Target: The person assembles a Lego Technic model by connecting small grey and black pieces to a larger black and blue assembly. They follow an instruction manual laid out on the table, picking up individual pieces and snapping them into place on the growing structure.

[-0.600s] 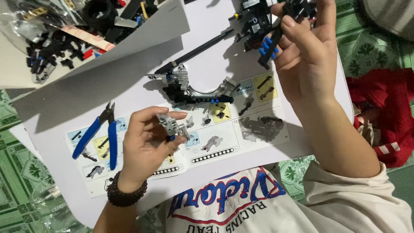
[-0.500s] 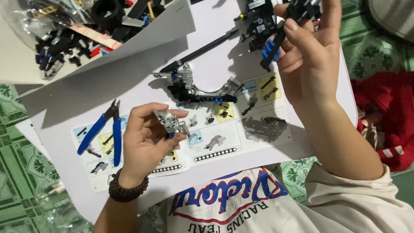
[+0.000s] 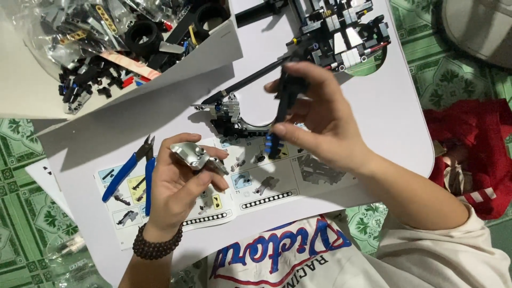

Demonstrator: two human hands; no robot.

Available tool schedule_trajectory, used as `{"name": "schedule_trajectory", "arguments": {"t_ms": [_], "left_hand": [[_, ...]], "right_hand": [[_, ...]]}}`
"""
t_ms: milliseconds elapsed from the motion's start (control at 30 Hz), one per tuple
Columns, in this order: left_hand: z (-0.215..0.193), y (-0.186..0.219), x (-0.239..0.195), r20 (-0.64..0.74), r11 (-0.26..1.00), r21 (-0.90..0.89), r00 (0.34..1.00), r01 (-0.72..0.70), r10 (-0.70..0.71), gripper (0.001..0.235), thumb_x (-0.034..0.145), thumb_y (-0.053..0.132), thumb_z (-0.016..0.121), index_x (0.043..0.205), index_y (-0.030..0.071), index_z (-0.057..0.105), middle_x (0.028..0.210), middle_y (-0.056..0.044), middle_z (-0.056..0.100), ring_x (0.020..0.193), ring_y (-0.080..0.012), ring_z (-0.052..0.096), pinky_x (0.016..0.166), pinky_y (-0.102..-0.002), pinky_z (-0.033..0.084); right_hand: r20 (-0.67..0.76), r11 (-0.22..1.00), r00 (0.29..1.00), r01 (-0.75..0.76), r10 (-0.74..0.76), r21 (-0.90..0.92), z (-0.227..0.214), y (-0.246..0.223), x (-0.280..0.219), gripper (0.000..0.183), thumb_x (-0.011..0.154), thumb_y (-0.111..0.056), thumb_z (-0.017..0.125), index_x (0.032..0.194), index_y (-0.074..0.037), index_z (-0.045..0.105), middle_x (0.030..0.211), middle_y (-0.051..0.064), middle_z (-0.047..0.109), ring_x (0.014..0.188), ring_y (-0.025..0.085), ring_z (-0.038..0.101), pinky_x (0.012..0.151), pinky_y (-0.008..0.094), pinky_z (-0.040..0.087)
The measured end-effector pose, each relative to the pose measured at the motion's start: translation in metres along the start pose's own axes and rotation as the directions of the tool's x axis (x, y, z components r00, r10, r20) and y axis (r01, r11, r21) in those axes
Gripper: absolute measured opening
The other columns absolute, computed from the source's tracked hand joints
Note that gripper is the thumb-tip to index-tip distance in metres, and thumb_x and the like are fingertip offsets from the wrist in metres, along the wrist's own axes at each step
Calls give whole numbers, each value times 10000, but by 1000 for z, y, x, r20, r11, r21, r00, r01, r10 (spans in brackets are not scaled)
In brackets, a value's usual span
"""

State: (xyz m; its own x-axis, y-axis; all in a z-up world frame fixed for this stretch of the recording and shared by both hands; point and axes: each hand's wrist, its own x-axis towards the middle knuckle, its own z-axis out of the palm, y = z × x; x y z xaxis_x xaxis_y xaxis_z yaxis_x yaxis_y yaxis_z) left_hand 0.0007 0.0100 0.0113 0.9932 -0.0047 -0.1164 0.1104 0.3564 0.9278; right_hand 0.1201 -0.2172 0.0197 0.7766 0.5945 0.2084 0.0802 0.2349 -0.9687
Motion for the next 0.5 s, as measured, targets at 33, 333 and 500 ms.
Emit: {"name": "schedule_trajectory", "arguments": {"t_ms": [33, 333, 500], "left_hand": [[-1, -2, 0, 1, 1000, 1, 1000, -1, 1, 405, 848, 79, 606, 1197, 61, 402, 1062, -242, 617, 661, -230, 677, 630, -336, 597], [0, -4, -2, -103, 999, 32, 994, 36, -33, 463, 868, 401, 574, 1126, 30, 473, 1017, -231, 649, 570, -198, 657, 526, -274, 550], [0, -1, -2, -44, 993, 108, 998, -38, 43, 411, 915, 435, 485, 1123, 92, 393, 1091, -267, 632, 549, -168, 632, 543, -259, 557]], "right_hand": [[-1, 1000, 1000, 1, -1, 0, 1, -1, -1, 594, 879, -13, 646, 1349, -135, 304, 1246, 221, 461, 1030, 232, 573, 828, 306, 587], [15, 1000, 1000, -10, 9, 20, 5, -2, -2, 552, 898, -9, 630, 1345, -145, 336, 1291, 198, 491, 1123, 213, 553, 874, 299, 546], [207, 964, 972, -154, 109, 216, 5, -3, -2, 625, 846, 50, 631, 1360, -105, 310, 1313, 239, 465, 1005, 202, 574, 850, 313, 571]]}}
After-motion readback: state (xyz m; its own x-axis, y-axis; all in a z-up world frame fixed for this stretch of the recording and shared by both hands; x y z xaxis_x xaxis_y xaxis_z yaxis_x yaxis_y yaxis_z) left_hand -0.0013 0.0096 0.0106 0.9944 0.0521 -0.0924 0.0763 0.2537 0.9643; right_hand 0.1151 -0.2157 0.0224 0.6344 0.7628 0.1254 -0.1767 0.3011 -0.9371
